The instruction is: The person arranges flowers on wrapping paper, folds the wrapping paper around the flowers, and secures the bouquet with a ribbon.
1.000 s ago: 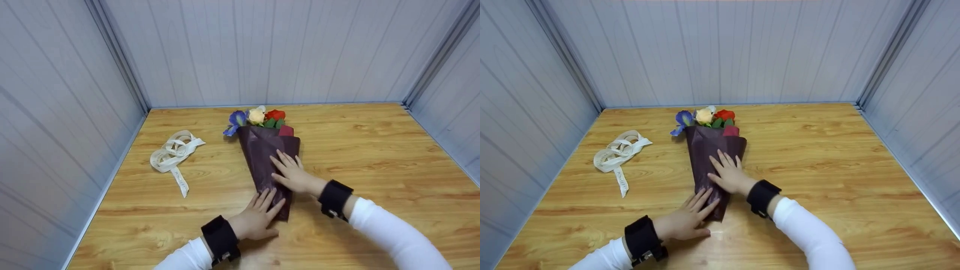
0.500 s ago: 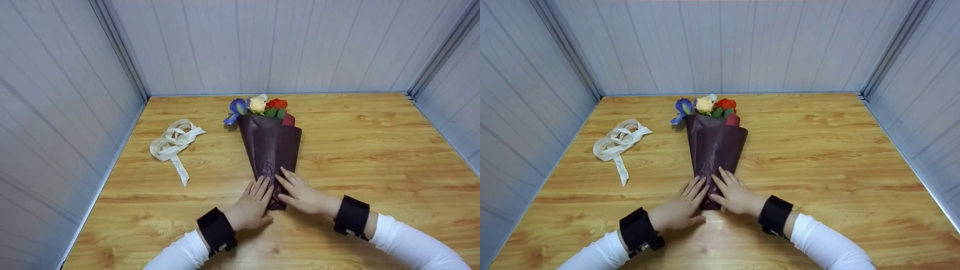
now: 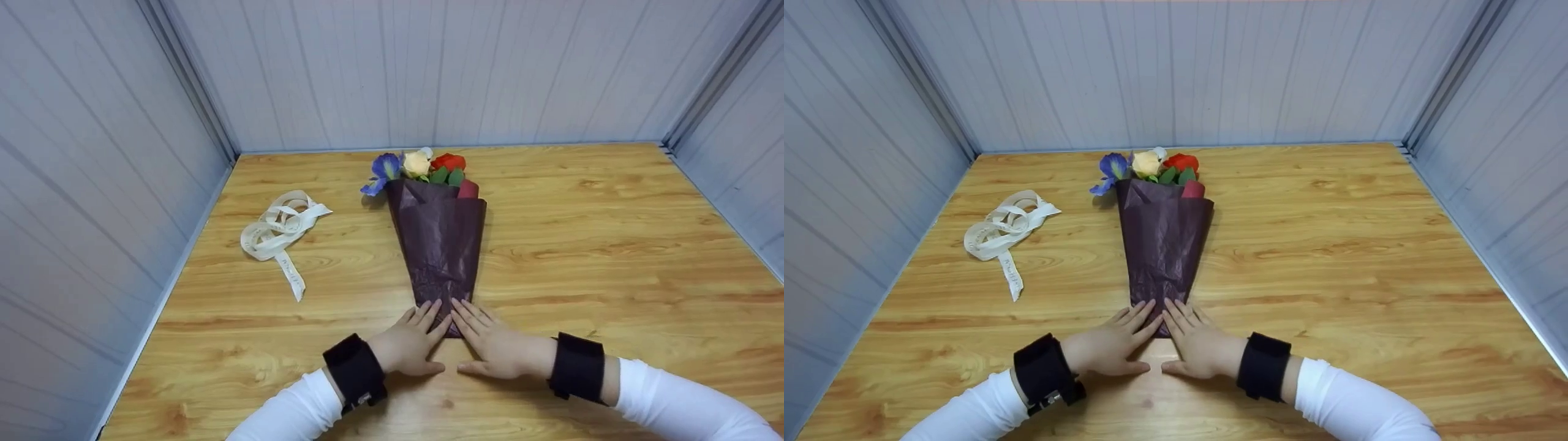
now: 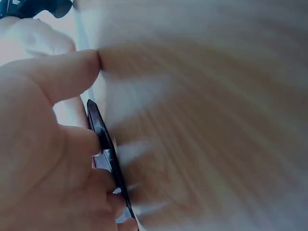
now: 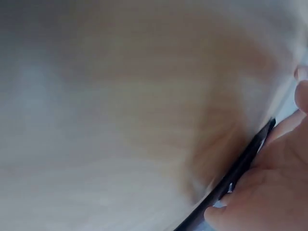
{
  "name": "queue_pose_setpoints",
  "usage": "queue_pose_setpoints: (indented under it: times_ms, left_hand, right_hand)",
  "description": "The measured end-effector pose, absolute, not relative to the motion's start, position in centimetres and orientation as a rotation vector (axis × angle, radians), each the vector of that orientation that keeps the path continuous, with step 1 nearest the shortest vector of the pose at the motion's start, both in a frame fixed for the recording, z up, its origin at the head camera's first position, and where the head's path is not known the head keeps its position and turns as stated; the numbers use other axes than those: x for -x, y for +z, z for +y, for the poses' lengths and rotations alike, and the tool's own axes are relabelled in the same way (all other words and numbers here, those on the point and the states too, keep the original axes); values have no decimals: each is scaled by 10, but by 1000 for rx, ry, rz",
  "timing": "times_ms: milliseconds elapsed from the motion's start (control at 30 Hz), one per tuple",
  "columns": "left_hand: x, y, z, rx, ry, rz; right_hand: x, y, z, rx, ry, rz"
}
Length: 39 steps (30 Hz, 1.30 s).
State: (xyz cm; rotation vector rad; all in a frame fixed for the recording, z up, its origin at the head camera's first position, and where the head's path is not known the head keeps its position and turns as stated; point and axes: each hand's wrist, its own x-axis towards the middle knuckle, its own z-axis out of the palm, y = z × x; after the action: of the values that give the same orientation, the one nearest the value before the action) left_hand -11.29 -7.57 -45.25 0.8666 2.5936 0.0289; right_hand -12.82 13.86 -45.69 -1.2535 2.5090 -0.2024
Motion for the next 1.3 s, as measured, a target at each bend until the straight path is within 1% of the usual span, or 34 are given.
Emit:
queue_pose_setpoints:
  times_ms: [167,300,467,633,733,967,1167,1300]
  left_hand:
    - [114,-452,-78,-814,19,2604]
    - [114,-452,-78,-810,28,2613]
    - [112,-451,-81,-821,46,2618]
    - [111,-449,-81,-835,78,2619]
    - [111,-447,-80,-837,80,2611]
    - [110,-448,-82,-844,36,2625]
    - [117,-454,-81,-962,-14,2727]
    - [124,-458,-77,-984,109,2765]
  right_hand:
    - [123,-456,139,1271,-98,2514]
    - [123,-455,143,1264,-163,2484]
    - [141,-457,143,1192,-342,2471]
    - [166,-458,142,1130,-360,2499]
    - [175,-458,143,1098,-387,2513]
    - [181,-457,149,977,-456,2511]
    - [182,-457,149,1008,-504,2462]
    - [182,-460,149,1039,-540,2440]
